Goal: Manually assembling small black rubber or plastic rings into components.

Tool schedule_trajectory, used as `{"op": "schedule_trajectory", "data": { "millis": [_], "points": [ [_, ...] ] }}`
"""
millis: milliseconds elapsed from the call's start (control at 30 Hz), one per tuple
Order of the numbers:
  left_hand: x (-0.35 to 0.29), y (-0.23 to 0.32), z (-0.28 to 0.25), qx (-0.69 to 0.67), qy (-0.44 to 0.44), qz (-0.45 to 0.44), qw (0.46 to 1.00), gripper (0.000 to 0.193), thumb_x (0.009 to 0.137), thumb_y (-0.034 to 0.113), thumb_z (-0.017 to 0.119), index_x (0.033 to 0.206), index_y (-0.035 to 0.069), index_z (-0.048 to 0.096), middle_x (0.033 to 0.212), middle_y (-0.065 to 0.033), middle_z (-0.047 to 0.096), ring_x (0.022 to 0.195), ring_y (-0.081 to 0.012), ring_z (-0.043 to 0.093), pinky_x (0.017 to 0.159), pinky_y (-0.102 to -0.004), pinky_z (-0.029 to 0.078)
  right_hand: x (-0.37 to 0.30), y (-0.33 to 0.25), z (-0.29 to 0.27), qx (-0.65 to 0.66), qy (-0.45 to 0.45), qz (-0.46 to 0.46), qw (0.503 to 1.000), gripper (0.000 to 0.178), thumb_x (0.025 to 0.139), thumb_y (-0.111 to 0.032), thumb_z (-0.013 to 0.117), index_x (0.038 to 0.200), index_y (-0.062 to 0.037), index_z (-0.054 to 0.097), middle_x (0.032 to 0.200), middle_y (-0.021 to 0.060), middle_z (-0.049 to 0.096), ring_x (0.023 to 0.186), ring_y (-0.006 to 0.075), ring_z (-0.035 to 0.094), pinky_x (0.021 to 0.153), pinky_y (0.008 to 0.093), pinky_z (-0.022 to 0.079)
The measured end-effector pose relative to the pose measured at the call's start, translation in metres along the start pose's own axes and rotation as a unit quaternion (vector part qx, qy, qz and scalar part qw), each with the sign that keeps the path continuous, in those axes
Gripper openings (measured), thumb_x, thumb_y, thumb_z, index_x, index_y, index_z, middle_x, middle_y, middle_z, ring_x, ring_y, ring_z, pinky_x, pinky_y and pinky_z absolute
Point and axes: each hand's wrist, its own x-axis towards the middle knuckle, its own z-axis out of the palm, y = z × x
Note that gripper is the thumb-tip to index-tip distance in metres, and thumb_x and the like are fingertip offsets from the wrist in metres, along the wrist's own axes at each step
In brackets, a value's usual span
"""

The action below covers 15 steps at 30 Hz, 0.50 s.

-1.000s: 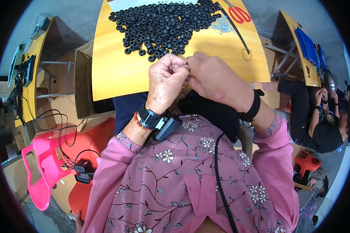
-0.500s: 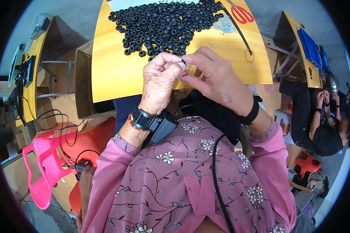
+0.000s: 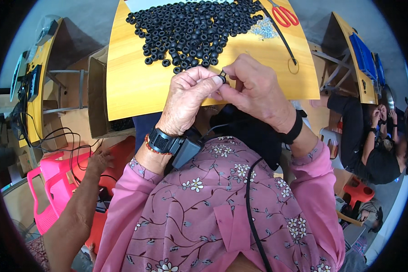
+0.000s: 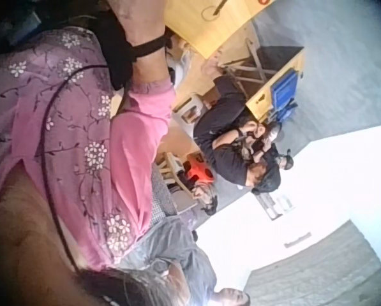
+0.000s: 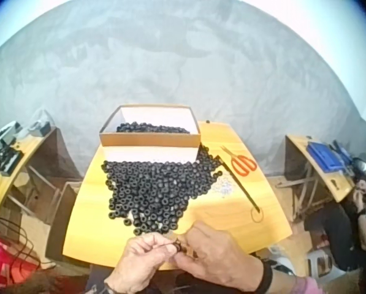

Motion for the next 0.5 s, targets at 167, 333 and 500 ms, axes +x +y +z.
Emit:
{"op": "schedule_trajectory", "data": {
  "millis": [167,333,500],
  "points": [
    [0.000,-0.002,0.001,0.052,0.017,0.001,0.999,0.008,0.094,0.007,0.064,0.091,0.001,0.067,0.082,-0.0035,0.068,0.072,-0.0085,0.061,0.069,-0.0242,0.051,0.001,-0.001,0.001,-0.004,-0.017,-0.012,1.000,0.022,0.075,-0.010,0.075,0.087,-0.0035,0.057,0.079,0.0109,0.054,0.065,0.0305,0.061,0.056,0.0394,0.050],
    [-0.001,0.001,0.005,0.124,0.017,0.010,0.992,0.008,0.094,0.007,0.065,0.090,0.000,0.067,0.079,-0.0031,0.068,0.070,-0.0072,0.060,0.067,-0.0234,0.050,0.003,0.004,0.001,-0.016,-0.029,-0.058,0.998,0.021,0.075,-0.012,0.074,0.087,-0.0050,0.058,0.079,0.0096,0.053,0.065,0.0293,0.060,0.056,0.0389,0.050],
    [-0.001,-0.001,0.004,0.173,0.007,-0.006,0.985,0.006,0.093,0.006,0.066,0.092,0.000,0.066,0.080,-0.0028,0.068,0.069,-0.0071,0.062,0.065,-0.0215,0.051,-0.002,0.012,-0.003,0.000,-0.056,-0.082,0.995,0.021,0.076,-0.013,0.074,0.090,-0.0055,0.060,0.077,0.0089,0.052,0.065,0.0283,0.060,0.055,0.0389,0.049]
  ]
}}
